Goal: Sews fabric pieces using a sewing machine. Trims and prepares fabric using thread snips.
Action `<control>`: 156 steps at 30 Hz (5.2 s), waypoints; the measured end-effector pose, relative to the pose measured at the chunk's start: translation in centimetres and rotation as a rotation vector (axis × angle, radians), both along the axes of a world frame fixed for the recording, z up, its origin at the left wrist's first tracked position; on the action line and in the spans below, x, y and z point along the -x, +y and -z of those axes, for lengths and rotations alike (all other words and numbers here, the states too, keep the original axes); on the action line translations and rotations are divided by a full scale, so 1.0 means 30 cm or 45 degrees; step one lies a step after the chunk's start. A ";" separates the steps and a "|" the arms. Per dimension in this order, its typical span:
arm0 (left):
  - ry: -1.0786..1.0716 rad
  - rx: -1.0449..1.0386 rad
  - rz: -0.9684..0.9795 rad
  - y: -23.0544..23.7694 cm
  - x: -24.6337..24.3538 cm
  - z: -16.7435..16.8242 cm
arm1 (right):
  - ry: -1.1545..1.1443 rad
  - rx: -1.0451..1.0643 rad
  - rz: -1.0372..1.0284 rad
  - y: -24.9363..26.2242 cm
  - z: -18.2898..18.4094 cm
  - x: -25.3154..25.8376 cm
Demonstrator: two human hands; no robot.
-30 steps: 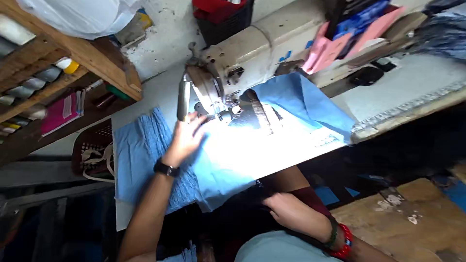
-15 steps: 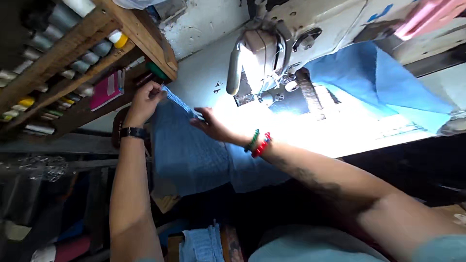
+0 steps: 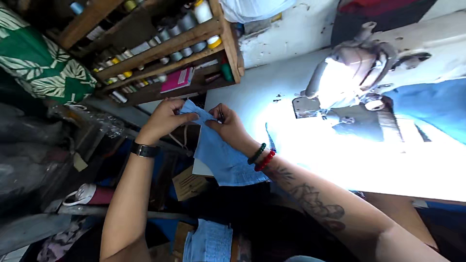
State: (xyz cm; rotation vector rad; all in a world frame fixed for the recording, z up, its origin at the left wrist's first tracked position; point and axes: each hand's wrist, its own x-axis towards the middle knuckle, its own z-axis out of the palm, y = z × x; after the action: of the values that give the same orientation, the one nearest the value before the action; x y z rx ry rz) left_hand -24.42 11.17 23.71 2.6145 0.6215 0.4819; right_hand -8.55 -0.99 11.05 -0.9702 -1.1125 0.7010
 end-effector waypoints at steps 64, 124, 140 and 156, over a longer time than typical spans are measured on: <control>-0.276 0.477 0.638 -0.348 -0.791 0.547 | 0.245 0.130 0.336 -0.511 0.321 -0.642; 0.016 0.365 0.266 -0.429 -0.895 0.681 | -0.516 0.547 0.746 -0.583 0.349 -0.622; 0.216 0.570 0.263 -0.413 -0.919 0.702 | -0.458 0.678 0.662 -0.642 0.354 -0.596; 0.224 0.473 -0.013 -0.436 -0.939 0.728 | -0.371 0.711 0.668 -0.650 0.350 -0.598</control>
State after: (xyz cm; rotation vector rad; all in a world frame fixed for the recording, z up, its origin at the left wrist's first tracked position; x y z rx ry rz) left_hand 3.76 -1.91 1.86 2.3127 0.7054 0.1223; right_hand 9.41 -20.48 0.55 -1.8071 -0.8559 0.4458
